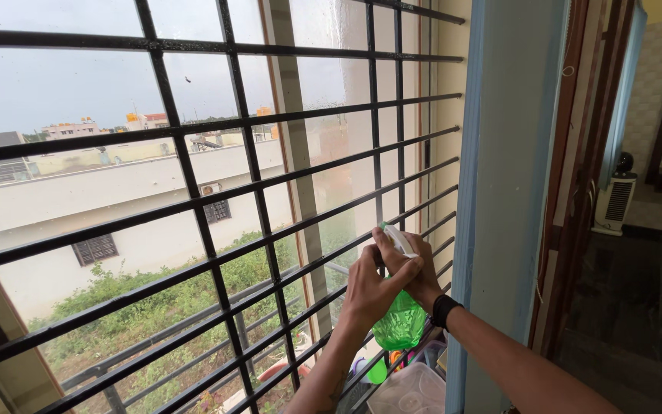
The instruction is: The person wipes the metal window grille with a cloth, then sprays a green cleaning solution onto the glass pane and continues wiping the grille. The task involves cleaning both the grille and the window surface.
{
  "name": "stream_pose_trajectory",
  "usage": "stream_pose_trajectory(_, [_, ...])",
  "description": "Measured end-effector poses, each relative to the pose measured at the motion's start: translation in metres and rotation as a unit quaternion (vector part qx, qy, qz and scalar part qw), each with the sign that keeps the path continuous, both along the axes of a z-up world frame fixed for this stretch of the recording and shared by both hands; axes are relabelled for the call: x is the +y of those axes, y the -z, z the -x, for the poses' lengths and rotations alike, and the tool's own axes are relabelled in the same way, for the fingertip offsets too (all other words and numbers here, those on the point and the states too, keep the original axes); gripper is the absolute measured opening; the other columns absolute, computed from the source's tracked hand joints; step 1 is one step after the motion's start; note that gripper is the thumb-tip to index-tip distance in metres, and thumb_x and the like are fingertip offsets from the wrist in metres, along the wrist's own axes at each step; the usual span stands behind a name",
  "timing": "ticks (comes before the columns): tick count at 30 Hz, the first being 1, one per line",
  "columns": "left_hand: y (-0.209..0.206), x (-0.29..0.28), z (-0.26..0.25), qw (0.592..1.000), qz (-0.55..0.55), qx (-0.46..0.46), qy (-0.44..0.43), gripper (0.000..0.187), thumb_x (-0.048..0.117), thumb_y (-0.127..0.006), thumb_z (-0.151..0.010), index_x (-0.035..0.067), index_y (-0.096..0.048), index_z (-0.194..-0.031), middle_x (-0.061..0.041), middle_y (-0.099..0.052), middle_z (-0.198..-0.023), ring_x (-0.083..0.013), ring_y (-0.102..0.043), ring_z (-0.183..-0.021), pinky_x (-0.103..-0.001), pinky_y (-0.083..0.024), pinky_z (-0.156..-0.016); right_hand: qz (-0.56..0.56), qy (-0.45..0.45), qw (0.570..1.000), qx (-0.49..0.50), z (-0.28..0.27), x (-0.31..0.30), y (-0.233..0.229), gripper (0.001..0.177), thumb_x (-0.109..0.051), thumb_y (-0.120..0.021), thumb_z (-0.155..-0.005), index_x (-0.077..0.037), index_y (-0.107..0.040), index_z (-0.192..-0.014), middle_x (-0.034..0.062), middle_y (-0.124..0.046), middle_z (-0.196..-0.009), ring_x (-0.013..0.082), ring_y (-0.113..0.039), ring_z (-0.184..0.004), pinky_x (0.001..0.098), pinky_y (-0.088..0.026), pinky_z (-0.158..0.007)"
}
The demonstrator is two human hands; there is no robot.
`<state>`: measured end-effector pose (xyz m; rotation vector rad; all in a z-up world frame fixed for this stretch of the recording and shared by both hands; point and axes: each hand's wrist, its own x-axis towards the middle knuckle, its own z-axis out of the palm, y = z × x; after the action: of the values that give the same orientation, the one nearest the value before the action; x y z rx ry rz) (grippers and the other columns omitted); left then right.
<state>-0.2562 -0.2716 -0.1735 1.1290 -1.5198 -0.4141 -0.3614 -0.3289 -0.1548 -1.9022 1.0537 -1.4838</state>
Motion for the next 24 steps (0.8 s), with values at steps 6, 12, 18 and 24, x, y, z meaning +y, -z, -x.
stream_pose_trajectory(6, [0.009, -0.013, -0.006, 0.995, 0.075, -0.061, -0.013, 0.102, 0.072, -0.075, -0.074, -0.013, -0.054, -0.124, -0.032, -0.065, -0.117, -0.0375, -0.066, -0.113, -0.049, -0.055, -0.095, 0.022, -0.038, 0.999, 0.006, 0.004, 0.009, 0.003, 0.060, -0.059, -0.060, -0.093, -0.002, -0.065, -0.078, 0.0054, -0.061, -0.063, 0.0160, -0.059, -0.054, 0.0349, -0.049, -0.050])
stream_pose_trajectory(12, [0.033, -0.009, -0.001, 0.996, 0.077, -0.038, 0.000, 0.110, 0.072, -0.075, -0.073, -0.016, -0.048, -0.135, -0.030, -0.062, -0.123, -0.0402, -0.063, -0.120, -0.049, -0.053, -0.100, 0.001, -0.016, 1.000, -0.003, 0.006, 0.018, 0.019, 0.058, -0.058, -0.063, -0.091, -0.001, -0.062, -0.086, 0.0092, -0.059, -0.073, 0.0186, -0.056, -0.064, 0.0377, -0.048, -0.058])
stream_pose_trajectory(18, [0.070, -0.002, 0.007, 0.998, 0.046, -0.035, 0.000, 0.107, 0.068, -0.077, -0.073, -0.014, -0.050, -0.135, -0.030, -0.061, -0.123, -0.0397, -0.062, -0.121, -0.049, -0.052, -0.100, 0.083, 0.007, 0.996, 0.028, 0.016, 0.014, 0.063, 0.059, -0.060, -0.061, -0.095, -0.001, -0.066, -0.094, 0.0070, -0.067, -0.082, 0.0190, -0.064, -0.073, 0.0362, -0.051, -0.067])
stream_pose_trajectory(24, [0.091, 0.010, 0.014, 0.999, -0.006, -0.041, -0.013, 0.094, 0.067, -0.075, -0.075, -0.012, -0.056, -0.122, -0.027, -0.066, -0.110, -0.0364, -0.071, -0.107, -0.046, -0.058, -0.092, -0.003, 0.037, 0.998, 0.047, 0.021, 0.014, 0.094, 0.058, -0.060, -0.064, -0.090, -0.002, -0.065, -0.084, 0.0108, -0.065, -0.073, 0.0231, -0.065, -0.065, 0.0393, -0.052, -0.062])
